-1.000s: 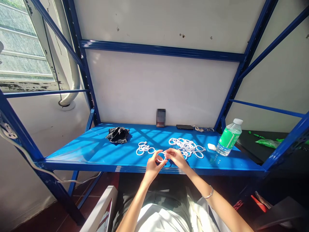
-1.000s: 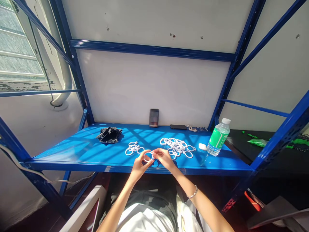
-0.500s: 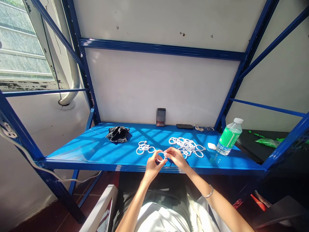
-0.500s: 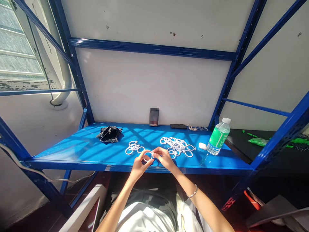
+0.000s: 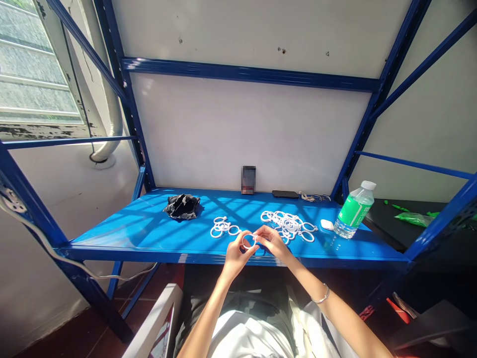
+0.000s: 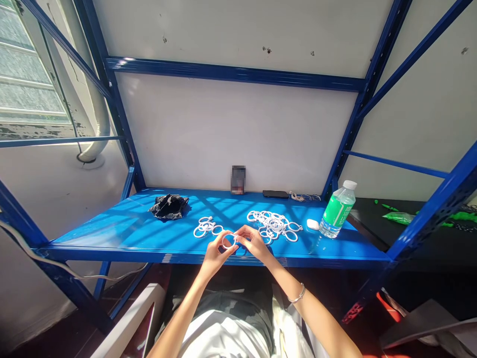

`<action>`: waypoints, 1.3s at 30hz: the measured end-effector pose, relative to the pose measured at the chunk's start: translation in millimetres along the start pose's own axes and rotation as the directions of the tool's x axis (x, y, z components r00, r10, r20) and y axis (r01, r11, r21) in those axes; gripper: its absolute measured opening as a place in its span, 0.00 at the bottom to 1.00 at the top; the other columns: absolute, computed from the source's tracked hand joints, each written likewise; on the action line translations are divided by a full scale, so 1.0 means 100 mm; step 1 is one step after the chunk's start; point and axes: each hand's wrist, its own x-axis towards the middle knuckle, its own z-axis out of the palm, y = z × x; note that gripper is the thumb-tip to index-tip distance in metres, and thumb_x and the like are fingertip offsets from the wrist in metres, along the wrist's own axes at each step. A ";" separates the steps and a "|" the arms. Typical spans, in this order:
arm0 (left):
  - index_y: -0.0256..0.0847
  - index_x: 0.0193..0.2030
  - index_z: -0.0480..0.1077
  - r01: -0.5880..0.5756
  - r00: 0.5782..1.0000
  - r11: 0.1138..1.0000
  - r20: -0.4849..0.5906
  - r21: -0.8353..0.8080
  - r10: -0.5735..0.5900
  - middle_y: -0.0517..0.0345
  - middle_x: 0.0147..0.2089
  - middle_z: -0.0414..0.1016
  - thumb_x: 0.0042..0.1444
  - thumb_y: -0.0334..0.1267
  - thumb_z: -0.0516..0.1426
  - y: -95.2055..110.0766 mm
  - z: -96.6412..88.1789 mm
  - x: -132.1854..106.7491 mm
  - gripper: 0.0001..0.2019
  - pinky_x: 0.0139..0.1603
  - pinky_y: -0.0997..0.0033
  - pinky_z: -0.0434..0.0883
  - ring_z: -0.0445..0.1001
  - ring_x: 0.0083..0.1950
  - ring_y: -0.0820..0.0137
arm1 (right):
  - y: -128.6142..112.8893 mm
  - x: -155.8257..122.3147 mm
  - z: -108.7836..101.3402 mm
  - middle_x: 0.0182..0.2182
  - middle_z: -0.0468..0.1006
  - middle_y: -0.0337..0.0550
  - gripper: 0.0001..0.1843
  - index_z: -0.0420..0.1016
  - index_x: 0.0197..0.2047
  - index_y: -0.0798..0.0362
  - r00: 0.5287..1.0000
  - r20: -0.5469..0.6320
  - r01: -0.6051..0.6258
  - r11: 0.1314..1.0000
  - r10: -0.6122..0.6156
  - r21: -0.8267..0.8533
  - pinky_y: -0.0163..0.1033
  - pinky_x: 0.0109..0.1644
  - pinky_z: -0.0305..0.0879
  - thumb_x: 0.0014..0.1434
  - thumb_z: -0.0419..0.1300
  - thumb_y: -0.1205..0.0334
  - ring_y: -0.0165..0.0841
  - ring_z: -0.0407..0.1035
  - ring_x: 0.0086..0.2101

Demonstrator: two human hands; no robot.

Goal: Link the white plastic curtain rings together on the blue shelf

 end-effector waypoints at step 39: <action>0.39 0.46 0.71 -0.159 0.932 0.900 -0.239 0.406 0.272 0.53 0.34 0.68 0.55 0.44 0.59 -0.16 0.02 0.03 0.15 0.45 0.61 0.71 0.70 0.42 0.62 | 0.00 0.01 0.02 0.43 0.76 0.44 0.10 0.74 0.42 0.50 0.996 -0.049 0.064 0.967 -0.078 -0.245 0.43 0.50 0.69 0.62 0.55 0.56 0.36 0.71 0.46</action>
